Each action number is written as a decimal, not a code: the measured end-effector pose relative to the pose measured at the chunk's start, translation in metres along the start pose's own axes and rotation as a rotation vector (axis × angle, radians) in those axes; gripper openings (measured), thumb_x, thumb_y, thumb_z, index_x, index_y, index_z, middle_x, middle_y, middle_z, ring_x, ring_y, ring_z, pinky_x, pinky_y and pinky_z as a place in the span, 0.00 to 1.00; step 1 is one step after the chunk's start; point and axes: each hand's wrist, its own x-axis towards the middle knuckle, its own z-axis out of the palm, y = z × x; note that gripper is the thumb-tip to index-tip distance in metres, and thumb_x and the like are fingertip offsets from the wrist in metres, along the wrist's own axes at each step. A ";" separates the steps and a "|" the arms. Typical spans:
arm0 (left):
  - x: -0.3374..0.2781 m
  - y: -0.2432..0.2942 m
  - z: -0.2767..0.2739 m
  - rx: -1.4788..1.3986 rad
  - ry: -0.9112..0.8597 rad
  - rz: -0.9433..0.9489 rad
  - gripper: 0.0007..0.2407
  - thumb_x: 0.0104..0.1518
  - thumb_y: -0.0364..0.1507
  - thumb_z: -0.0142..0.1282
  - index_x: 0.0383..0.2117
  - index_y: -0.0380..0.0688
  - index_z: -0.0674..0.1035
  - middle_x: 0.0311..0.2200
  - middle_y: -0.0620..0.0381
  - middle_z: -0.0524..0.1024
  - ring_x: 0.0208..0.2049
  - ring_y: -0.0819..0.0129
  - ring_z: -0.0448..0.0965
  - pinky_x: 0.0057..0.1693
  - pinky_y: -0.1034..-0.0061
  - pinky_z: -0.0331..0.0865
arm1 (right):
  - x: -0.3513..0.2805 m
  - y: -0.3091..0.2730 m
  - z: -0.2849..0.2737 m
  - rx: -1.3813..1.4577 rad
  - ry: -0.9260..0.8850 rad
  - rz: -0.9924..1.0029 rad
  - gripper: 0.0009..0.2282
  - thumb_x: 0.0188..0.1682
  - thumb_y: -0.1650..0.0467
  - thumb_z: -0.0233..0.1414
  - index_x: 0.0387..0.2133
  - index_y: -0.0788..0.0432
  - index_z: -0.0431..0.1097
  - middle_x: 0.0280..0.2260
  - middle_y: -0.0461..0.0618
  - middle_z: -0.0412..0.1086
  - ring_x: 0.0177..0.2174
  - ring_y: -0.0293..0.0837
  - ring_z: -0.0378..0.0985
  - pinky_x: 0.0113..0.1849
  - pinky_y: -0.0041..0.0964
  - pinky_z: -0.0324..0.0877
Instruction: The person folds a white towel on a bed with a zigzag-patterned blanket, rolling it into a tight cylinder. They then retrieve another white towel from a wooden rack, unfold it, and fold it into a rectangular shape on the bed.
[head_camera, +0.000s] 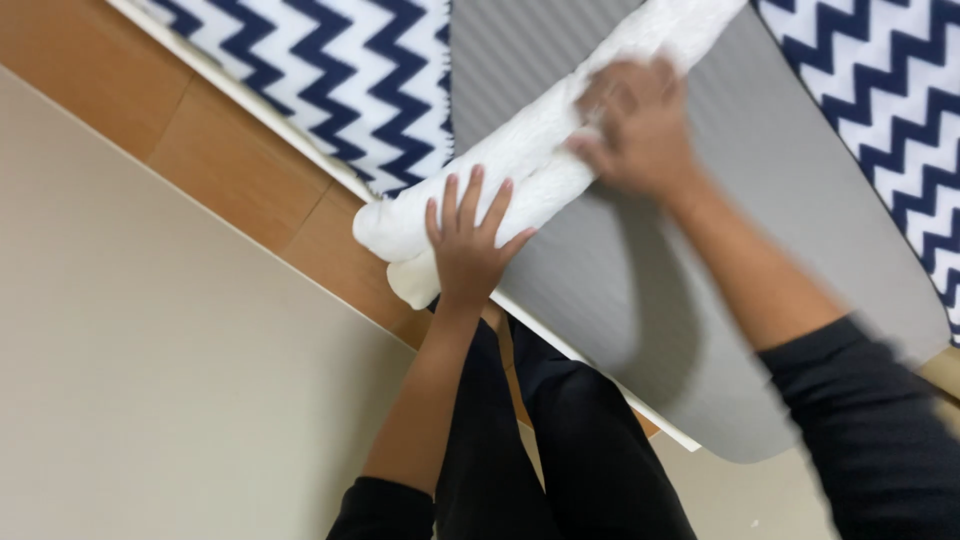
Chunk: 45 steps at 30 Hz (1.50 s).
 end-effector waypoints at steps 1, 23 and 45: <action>-0.006 -0.002 0.007 0.054 0.005 0.002 0.31 0.57 0.56 0.60 0.64 0.61 0.72 0.70 0.55 0.59 0.72 0.52 0.52 0.72 0.45 0.45 | 0.012 0.032 -0.019 -0.178 -0.017 -0.115 0.23 0.45 0.48 0.57 0.40 0.52 0.73 0.48 0.46 0.73 0.54 0.44 0.70 0.56 0.50 0.54; 0.084 0.076 0.055 0.071 -0.128 0.025 0.23 0.65 0.48 0.57 0.49 0.38 0.76 0.32 0.56 0.73 0.32 0.64 0.76 0.41 0.70 0.73 | -0.027 0.169 0.036 -0.082 -0.307 -0.191 0.17 0.63 0.58 0.42 0.35 0.51 0.76 0.35 0.36 0.75 0.42 0.37 0.69 0.57 0.50 0.55; 0.128 0.114 0.090 0.145 -0.055 0.081 0.24 0.60 0.41 0.66 0.54 0.39 0.72 0.37 0.59 0.71 0.36 0.68 0.71 0.45 0.76 0.68 | -0.012 0.181 -0.016 -0.406 -0.153 -0.257 0.25 0.53 0.45 0.45 0.37 0.50 0.77 0.38 0.39 0.75 0.45 0.37 0.76 0.58 0.43 0.57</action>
